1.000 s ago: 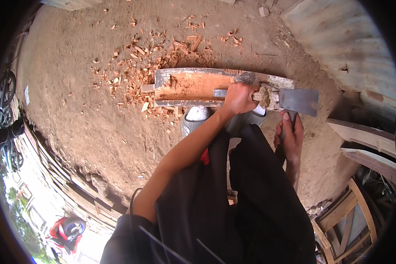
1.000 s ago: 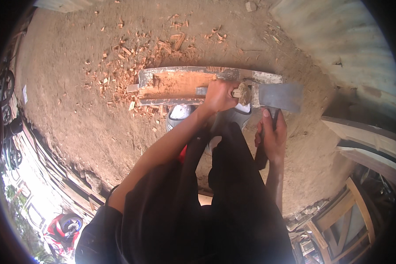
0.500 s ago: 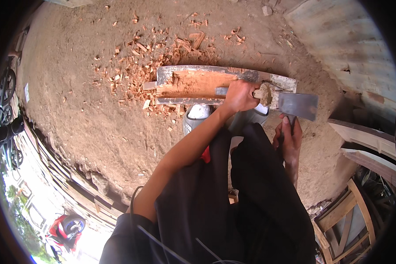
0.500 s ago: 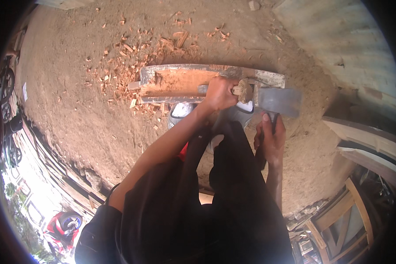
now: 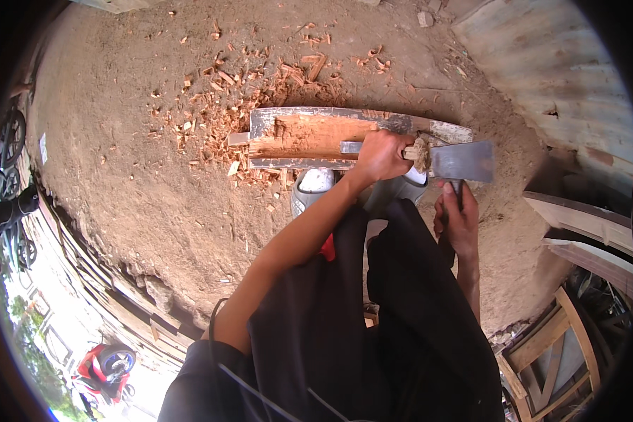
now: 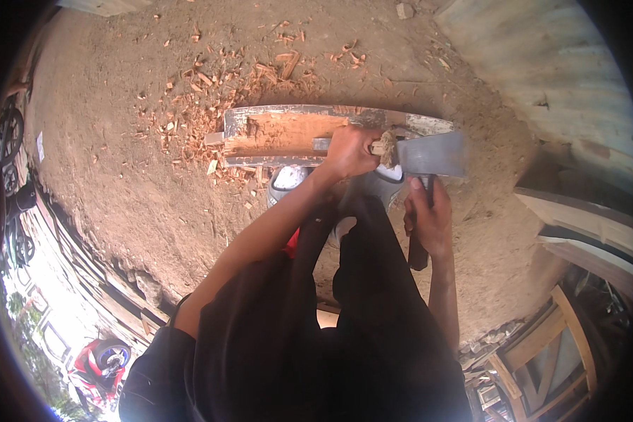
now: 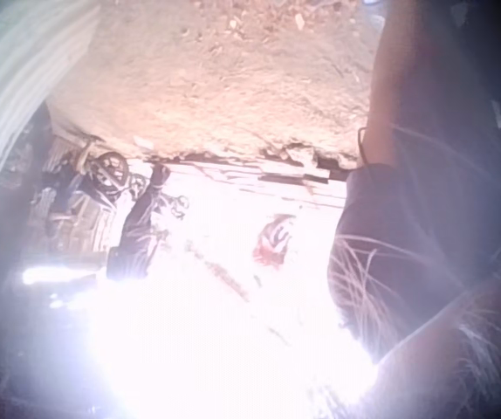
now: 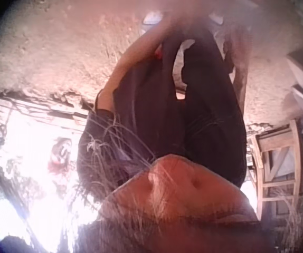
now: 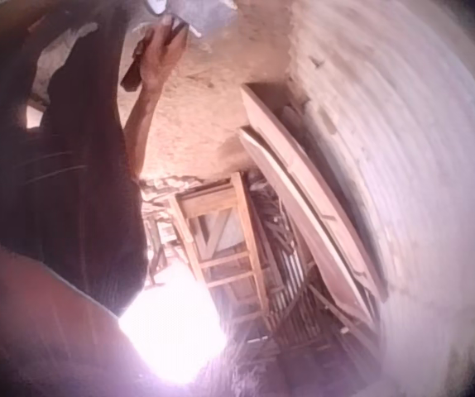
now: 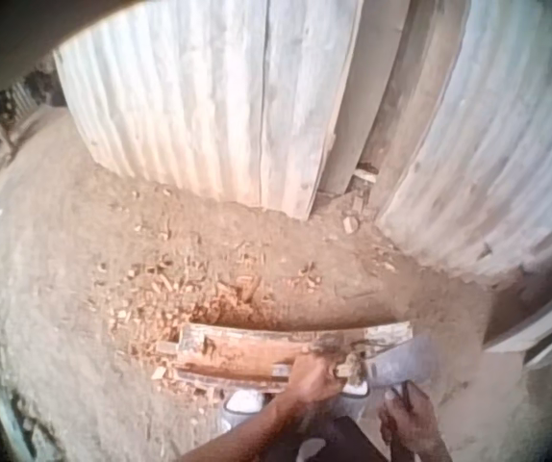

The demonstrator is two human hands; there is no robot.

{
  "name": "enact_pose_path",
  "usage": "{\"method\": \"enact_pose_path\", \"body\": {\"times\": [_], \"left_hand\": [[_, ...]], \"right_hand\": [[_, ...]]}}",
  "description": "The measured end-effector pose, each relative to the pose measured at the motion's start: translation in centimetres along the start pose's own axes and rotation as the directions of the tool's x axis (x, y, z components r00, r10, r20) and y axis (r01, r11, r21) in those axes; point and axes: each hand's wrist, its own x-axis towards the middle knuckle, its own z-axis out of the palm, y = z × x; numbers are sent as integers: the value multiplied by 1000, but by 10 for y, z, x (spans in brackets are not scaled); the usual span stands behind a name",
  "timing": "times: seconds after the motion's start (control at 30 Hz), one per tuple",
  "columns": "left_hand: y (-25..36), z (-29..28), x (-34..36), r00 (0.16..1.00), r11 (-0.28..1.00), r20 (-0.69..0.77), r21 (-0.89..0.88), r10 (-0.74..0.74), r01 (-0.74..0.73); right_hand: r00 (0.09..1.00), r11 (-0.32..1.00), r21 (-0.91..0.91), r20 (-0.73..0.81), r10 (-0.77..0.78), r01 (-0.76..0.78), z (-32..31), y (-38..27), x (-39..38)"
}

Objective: The person uses a small axe to repeatedly strike and chip away at a piece of wood resting on a metal frame. Wood shavings accumulate on the ground as the person continues to carve the wood.

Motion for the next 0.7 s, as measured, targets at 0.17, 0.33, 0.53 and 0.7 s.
{"method": "enact_pose_path", "body": {"times": [0.17, 0.33, 0.53, 0.7], "left_hand": [[2, -4, 2, 1000, 1000, -16, -9, -22, 22], [-3, -3, 1, 999, 1000, -35, -10, -28, 27], [-3, -6, 2, 997, 998, -53, -3, -59, 59], [-5, -6, 2, 996, 999, -82, -26, -26, 24]], "right_hand": [[998, 1000, 13, -63, 9, -8, 8, 12, 2], [997, 995, 90, -79, -24, 31, -2, 7, 1], [999, 999, 15, -4, -38, 38, 7, 4, 3], [998, 999, -16, -52, -30, 30, 19, 2, 1]]}}
